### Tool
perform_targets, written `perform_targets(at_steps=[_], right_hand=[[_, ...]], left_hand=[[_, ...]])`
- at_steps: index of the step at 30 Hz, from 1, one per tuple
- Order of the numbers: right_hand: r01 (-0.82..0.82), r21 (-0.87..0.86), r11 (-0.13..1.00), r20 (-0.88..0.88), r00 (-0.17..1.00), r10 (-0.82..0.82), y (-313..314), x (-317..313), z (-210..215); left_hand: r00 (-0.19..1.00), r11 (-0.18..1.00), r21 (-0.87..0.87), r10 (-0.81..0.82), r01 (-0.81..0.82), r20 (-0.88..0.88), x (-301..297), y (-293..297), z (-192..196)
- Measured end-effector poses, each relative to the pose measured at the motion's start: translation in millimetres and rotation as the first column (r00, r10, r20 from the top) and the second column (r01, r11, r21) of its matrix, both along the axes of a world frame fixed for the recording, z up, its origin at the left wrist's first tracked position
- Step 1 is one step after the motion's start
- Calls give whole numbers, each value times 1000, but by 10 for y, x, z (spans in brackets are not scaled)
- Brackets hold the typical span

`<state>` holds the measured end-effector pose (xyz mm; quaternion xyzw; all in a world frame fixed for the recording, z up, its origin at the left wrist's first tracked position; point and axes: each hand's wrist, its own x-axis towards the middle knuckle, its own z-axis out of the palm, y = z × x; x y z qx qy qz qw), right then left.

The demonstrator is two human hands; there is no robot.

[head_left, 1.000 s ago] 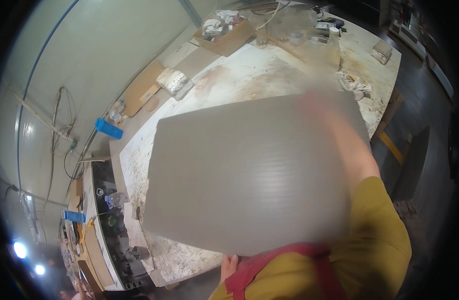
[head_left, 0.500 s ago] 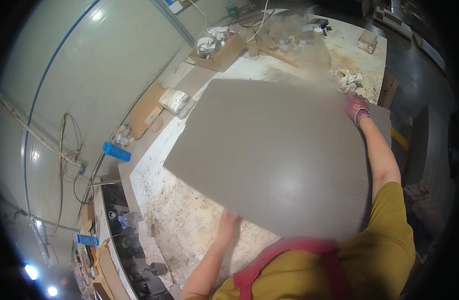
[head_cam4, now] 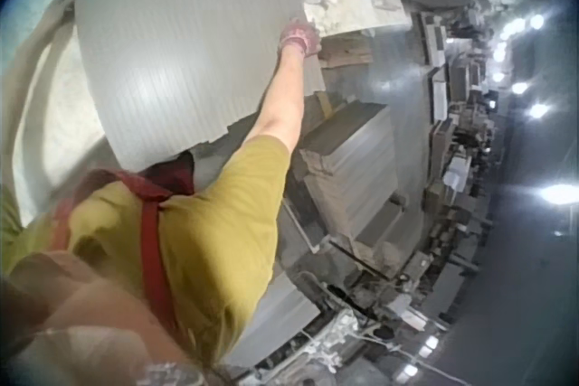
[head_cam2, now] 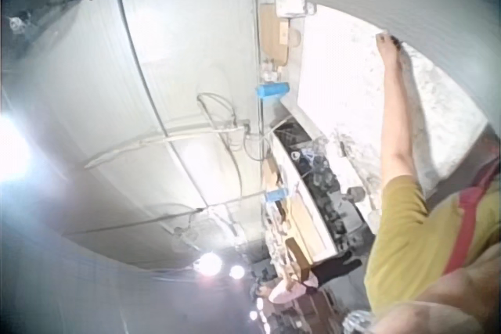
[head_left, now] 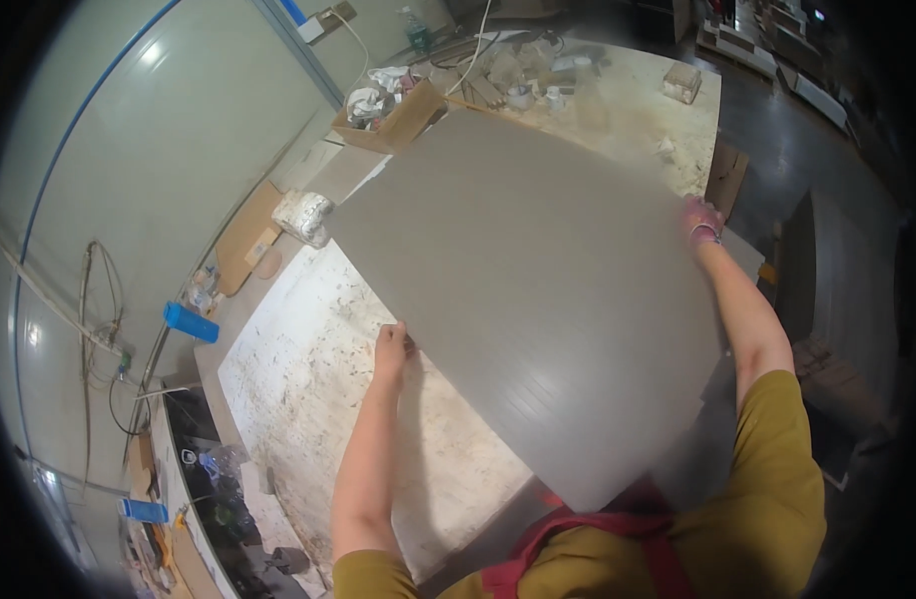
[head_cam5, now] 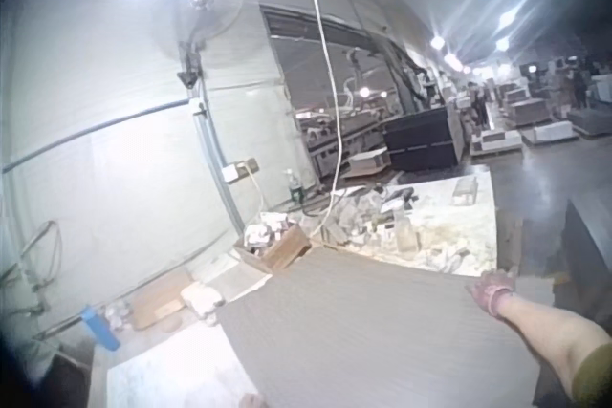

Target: The person wipes the surface of a grooved wood panel using a cloth, applies a liquid from a bottle, and repeats the wiping process before flipping the panel and wiping the other side.

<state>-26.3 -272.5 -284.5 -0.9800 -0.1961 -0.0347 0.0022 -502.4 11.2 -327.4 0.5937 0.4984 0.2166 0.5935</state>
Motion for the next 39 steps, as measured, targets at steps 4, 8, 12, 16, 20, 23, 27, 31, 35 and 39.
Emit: perform_targets(at_steps=[4,8,12,16,20,23,27,31,35,39], right_hand=[[-205,110,972,-159,962,221,-324,363,3],[-311,263,914,-290,877,382,-594,722,-149],[-295,262,919,-178,921,347,-692,367,23],[-452,164,877,-80,880,469,-767,620,-259],[-486,200,851,-64,860,507,-1001,-127,34],[-437,451,778,-282,758,589,-1251,-790,170],[-431,520,738,-459,587,667,-1513,-1592,98],[-363,577,731,-683,276,676,-1525,-2247,175],[-195,679,708,-734,-164,659,-1510,-2487,-3],[-294,663,689,-738,-408,537,-1341,-2422,290]], left_hand=[[997,999,5,40,-40,69,35,-734,328],[995,989,-111,-89,93,40,-191,-1678,539],[998,998,-25,-63,64,29,-103,-1993,533],[999,999,32,23,-21,-40,33,-2026,516],[972,990,39,142,-137,-189,-404,-1915,543],[948,991,70,130,-115,-291,-942,-1644,515],[848,957,286,180,-35,-498,-1613,-1308,460],[692,840,542,411,-34,-594,-2055,-1020,332],[414,863,496,489,-100,-768,-2038,-961,341],[231,854,507,520,-118,-822,-1780,-1102,320]])
